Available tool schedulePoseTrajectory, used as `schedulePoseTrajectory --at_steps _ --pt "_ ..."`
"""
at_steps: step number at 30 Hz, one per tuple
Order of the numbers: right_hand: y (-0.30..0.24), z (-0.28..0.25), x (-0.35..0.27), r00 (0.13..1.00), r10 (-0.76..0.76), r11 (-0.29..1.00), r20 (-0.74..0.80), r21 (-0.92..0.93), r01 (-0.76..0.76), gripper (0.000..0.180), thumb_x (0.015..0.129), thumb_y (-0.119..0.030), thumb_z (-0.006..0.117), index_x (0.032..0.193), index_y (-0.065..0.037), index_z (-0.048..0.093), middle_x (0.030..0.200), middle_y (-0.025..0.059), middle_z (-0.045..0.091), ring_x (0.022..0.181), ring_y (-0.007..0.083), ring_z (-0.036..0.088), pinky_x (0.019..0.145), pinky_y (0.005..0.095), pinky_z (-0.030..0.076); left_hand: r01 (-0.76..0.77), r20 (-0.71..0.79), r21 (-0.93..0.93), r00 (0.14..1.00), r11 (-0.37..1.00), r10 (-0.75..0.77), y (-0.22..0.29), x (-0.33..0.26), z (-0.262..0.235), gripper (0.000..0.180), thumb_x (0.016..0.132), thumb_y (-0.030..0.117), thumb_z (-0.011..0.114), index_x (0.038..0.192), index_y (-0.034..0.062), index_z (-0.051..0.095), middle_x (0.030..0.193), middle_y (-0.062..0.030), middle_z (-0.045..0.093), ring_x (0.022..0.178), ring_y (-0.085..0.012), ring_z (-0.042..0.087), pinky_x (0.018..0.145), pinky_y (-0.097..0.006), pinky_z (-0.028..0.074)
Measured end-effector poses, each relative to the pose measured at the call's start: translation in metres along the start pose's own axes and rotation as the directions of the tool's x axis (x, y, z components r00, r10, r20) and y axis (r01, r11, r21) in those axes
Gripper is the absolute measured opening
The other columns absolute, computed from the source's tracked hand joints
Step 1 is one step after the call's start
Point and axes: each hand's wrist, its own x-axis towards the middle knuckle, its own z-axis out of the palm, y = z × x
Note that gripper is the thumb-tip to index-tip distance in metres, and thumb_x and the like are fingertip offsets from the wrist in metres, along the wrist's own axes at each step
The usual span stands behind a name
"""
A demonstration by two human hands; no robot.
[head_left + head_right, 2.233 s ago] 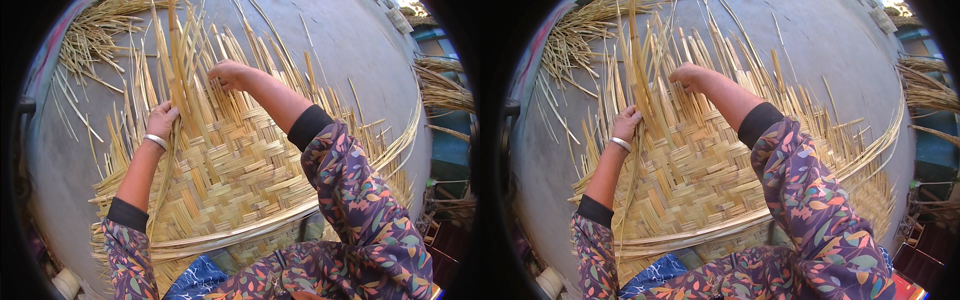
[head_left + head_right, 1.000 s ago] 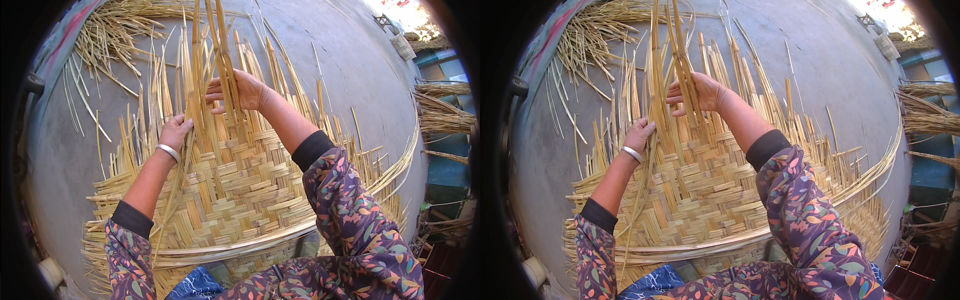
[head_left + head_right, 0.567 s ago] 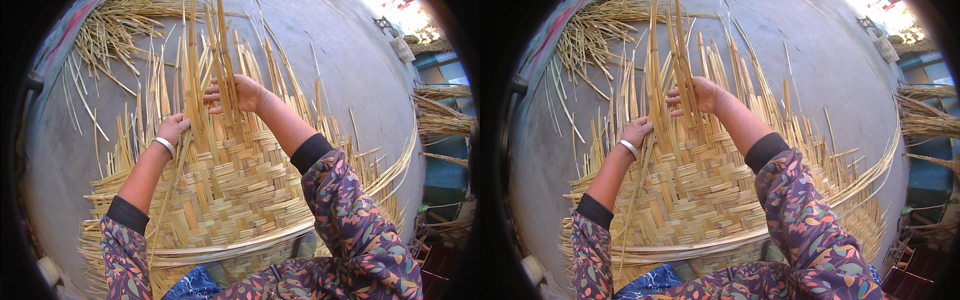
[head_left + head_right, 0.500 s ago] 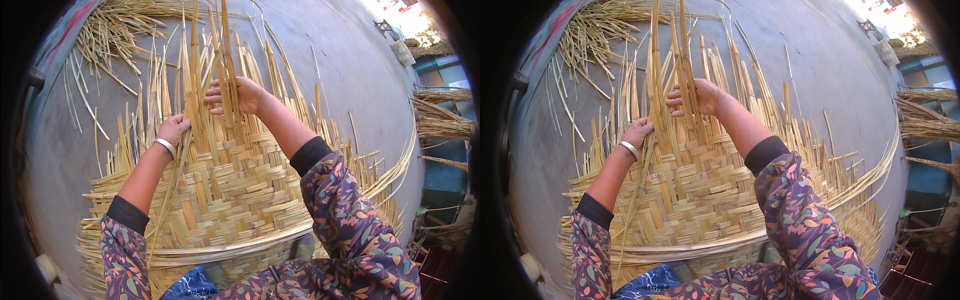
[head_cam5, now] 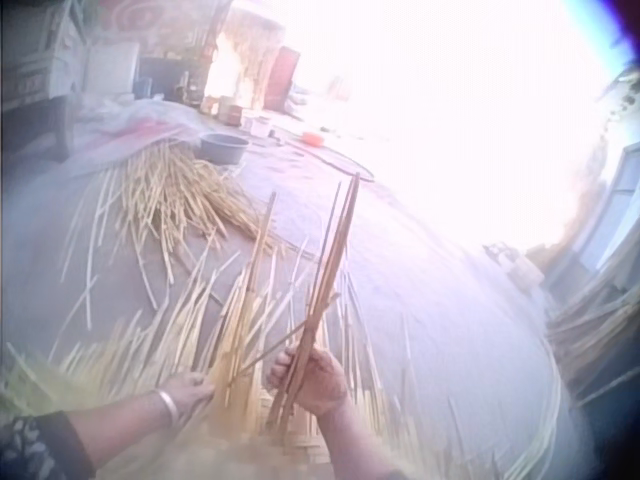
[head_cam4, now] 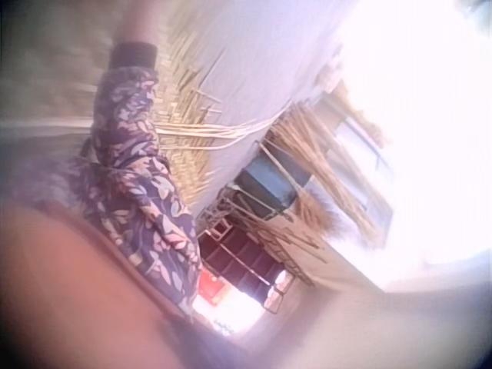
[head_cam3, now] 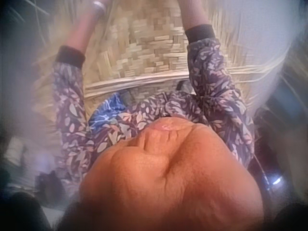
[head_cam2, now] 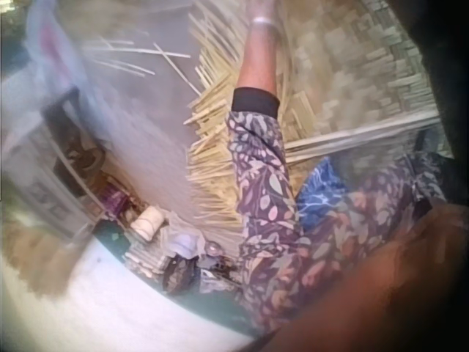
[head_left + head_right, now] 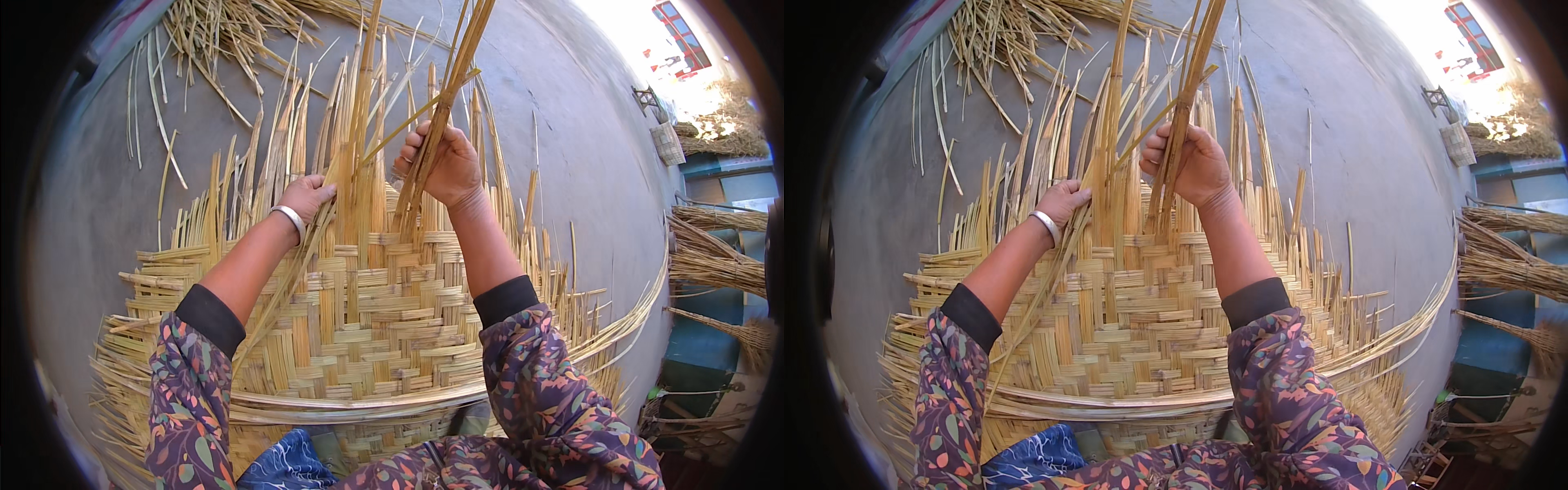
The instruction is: The person weaves a basket by hand, interlacing thin bamboo strips over and under vertical strands to form a tight pattern. They adjust the position of the basket and pull strips taut to maintain tension as the weave progresses.
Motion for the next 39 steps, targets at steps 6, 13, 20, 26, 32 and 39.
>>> schedulePoseTrajectory --at_steps 6,13,20,26,32,39 --pt "-0.006 0.004 0.01 0.987 0.15 0.987 0.051 0.053 -0.153 0.041 0.093 -0.032 0.042 0.119 0.0 0.045 0.134 0.0209 0.039 0.109 0.0341 0.053 0.076 0.04 0.052 -0.012 -0.009 -0.005 1.0 1.0 0.012 -0.003 0.001 0.004 0.015 0.089 0.017 0.057 0.095 0.0039 0.061 0.08 -0.0017 0.064 0.062 -0.0104 0.06 0.049 -0.026 0.051" --pt "-0.003 -0.009 0.025 0.895 0.213 0.962 -0.392 -0.077 -0.263 0.042 0.095 -0.024 0.041 0.125 0.005 0.036 0.133 0.0264 0.037 0.11 0.0368 0.053 0.072 0.0407 0.058 -0.014 -0.041 0.071 0.999 0.997 0.017 0.007 -0.012 0.01 0.014 0.09 0.017 0.055 0.097 0.0071 0.062 0.082 0.0011 0.063 0.065 -0.0076 0.059 0.053 -0.024 0.053" --pt "-0.001 -0.009 0.032 0.825 0.291 0.814 -0.485 -0.327 -0.479 0.03 0.091 -0.022 0.054 0.108 0.003 0.05 0.096 0.0139 0.061 0.099 0.027 0.062 0.066 0.038 0.059 -0.047 0.03 0.126 0.999 0.991 0.044 0.012 -0.011 0.008 0.017 0.088 0.018 0.059 0.1 0.0066 0.062 0.083 0.0011 0.064 0.065 -0.0068 0.059 0.051 -0.023 0.052" --pt "-0.003 0.0 0.03 0.825 0.156 0.822 -0.543 -0.392 -0.413 0.018 0.085 -0.021 0.064 0.092 -0.007 0.056 0.079 0.0043 0.061 0.072 0.0162 0.062 0.06 0.0309 0.056 0.002 0.127 0.248 0.991 0.969 -0.034 0.035 -0.011 0.012 0.02 0.084 0.018 0.063 0.1 0.0056 0.062 0.081 -0.0005 0.064 0.065 -0.008 0.06 0.052 -0.023 0.053" --pt "0.007 -0.007 0.022 0.849 0.097 0.898 -0.52 -0.322 -0.299 0.015 0.086 -0.022 0.063 0.092 -0.008 0.06 0.082 0.0035 0.06 0.07 0.0146 0.058 0.063 0.0281 0.052 0.016 0.2 0.453 0.972 0.891 -0.119 0.053 -0.002 0.008 0.019 0.085 0.01 0.057 0.102 0.0026 0.062 0.081 -0.0028 0.064 0.066 -0.0112 0.062 0.055 -0.027 0.054" --pt "0.012 0.001 0.008 0.827 0.007 0.901 -0.563 -0.354 -0.249 0.015 0.086 -0.022 0.063 0.093 -0.008 0.062 0.079 0.0015 0.059 0.067 0.0133 0.057 0.061 0.0272 0.051 -0.037 0.274 0.529 0.953 0.848 -0.13 0.067 -0.003 0.016 0.02 0.084 0.005 0.054 0.101 -0.001 0.062 0.079 -0.0052 0.063 0.061 -0.0146 0.063 0.059 -0.029 0.055"
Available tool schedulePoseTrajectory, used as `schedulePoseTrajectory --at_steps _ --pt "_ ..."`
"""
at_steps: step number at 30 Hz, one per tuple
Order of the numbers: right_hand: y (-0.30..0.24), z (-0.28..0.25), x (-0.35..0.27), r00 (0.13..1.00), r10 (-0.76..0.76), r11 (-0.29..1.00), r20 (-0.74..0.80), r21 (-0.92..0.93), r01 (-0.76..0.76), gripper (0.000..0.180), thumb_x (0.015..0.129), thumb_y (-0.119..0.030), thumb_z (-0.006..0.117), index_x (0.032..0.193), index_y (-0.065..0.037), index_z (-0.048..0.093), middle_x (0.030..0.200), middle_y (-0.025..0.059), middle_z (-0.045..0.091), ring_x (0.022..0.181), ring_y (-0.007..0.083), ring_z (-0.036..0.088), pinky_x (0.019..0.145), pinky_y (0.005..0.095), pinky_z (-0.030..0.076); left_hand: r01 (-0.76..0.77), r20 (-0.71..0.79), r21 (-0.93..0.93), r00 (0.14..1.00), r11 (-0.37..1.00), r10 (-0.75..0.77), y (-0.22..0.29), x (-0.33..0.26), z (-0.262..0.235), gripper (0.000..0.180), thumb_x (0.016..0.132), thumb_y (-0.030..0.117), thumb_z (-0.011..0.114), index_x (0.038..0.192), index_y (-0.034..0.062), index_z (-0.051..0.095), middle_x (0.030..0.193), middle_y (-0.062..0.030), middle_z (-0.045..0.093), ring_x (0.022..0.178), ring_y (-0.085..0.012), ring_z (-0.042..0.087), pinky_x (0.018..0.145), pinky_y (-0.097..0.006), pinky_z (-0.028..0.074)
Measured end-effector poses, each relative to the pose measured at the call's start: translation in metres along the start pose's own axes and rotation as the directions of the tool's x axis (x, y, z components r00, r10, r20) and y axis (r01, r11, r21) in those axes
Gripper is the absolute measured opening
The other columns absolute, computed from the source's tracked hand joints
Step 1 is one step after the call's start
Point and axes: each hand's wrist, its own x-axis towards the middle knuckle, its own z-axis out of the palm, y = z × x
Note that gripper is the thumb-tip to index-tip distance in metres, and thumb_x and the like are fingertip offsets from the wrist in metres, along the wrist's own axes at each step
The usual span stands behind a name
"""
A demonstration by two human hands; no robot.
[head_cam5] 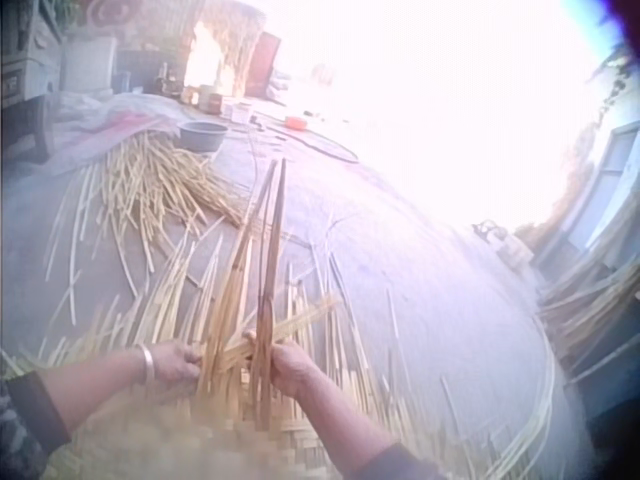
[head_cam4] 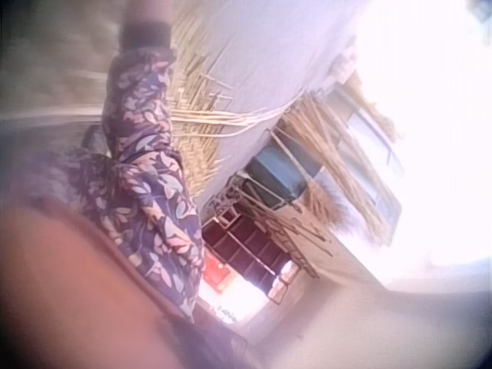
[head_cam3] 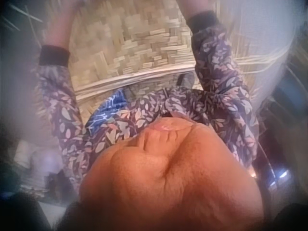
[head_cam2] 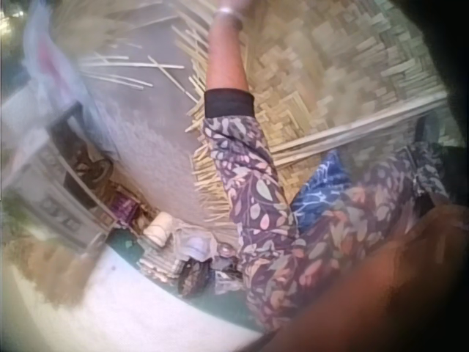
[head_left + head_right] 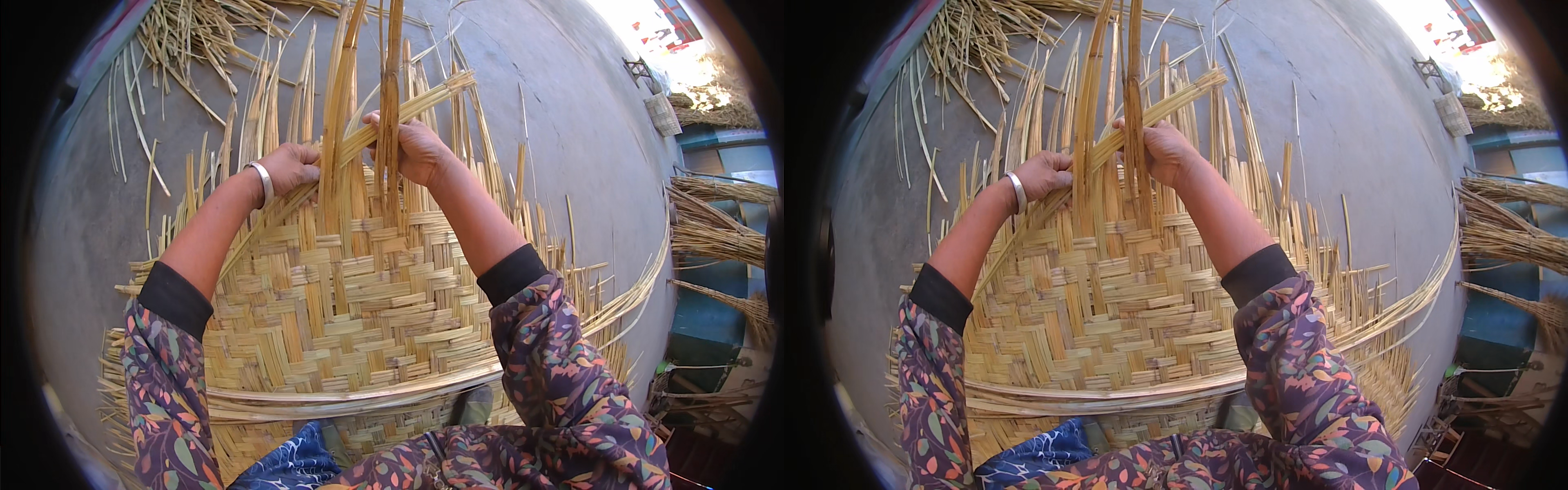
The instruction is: The person weaves a basket by hand, interlacing thin bamboo strips over and under vertical strands to form a tight pattern. They adjust the position of the basket and pull strips taut to maintain tension as the weave progresses.
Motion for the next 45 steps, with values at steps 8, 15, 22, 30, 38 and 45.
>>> schedulePoseTrajectory --at_steps 8,15,22,30,38,45 --pt "0.016 -0.005 -0.003 0.983 -0.016 0.998 -0.184 0.062 0.028 0.011 0.088 -0.015 0.057 0.091 -0.005 0.06 0.079 0.0047 0.062 0.066 0.0163 0.059 0.054 0.0309 0.051 -0.115 -0.109 0.317 0.982 0.941 0.156 0.005 0.002 0.002 0.013 0.08 0.001 0.055 0.089 -0.0007 0.064 0.073 0.0003 0.062 0.063 -0.0069 0.055 0.062 -0.025 0.047" --pt "0.028 -0.005 0.001 0.96 -0.038 0.97 -0.279 0.221 0.103 0.016 0.089 -0.02 0.056 0.091 -0.004 0.057 0.075 0.0056 0.062 0.062 0.0181 0.06 0.052 0.0341 0.053 -0.141 -0.051 0.486 0.981 0.862 0.189 0.004 -0.006 -0.006 0.025 0.073 0.0 0.06 0.098 -0.0002 0.064 0.084 -0.0029 0.066 0.075 -0.0111 0.058 0.072 -0.026 0.047" --pt "0.029 -0.013 0.002 0.937 -0.017 0.972 -0.348 0.213 0.097 0.02 0.089 -0.027 0.059 0.09 -0.007 0.058 0.076 0.0044 0.062 0.061 0.016 0.058 0.051 0.0312 0.051 -0.051 -0.086 0.692 0.985 0.72 0.152 0.018 -0.011 0.004 0.032 0.069 0.001 0.061 0.102 -0.0002 0.063 0.086 -0.0067 0.066 0.076 -0.0108 0.057 0.073 -0.027 0.047" --pt "0.021 -0.015 -0.02 0.967 0.019 0.986 -0.255 0.163 0.023 0.016 0.088 -0.023 0.06 0.093 -0.008 0.058 0.083 0.0049 0.063 0.079 0.0176 0.061 0.062 0.0331 0.053 -0.07 -0.055 0.517 0.992 0.853 0.115 0.001 -0.002 -0.008 0.03 0.071 0.001 0.06 0.1 -0.0014 0.064 0.084 -0.0026 0.065 0.075 -0.0099 0.057 0.072 -0.026 0.047" --pt "0.025 -0.025 -0.009 0.985 0.023 0.978 -0.17 0.208 0.013 0.02 0.09 -0.025 0.057 0.099 -0.007 0.058 0.093 0.005 0.063 0.083 0.0178 0.061 0.071 0.0334 0.053 -0.044 0.008 0.308 0.999 0.95 0.044 0.0 0.001 -0.01 0.02 0.073 0.001 0.063 0.093 0.0 0.065 0.08 -0.0002 0.063 0.067 -0.0081 0.057 0.062 -0.025 0.048" --pt "0.029 -0.018 -0.014 0.99 -0.109 0.97 -0.086 0.208 0.125 0.018 0.09 -0.025 0.057 0.098 -0.009 0.059 0.091 0.0018 0.062 0.083 0.0161 0.058 0.074 0.0323 0.051 0.001 -0.079 0.354 0.996 0.935 0.029 -0.007 -0.004 -0.019 0.021 0.073 0.007 0.065 0.093 0.0009 0.066 0.08 -0.0013 0.063 0.068 -0.0101 0.056 0.061 -0.026 0.047"
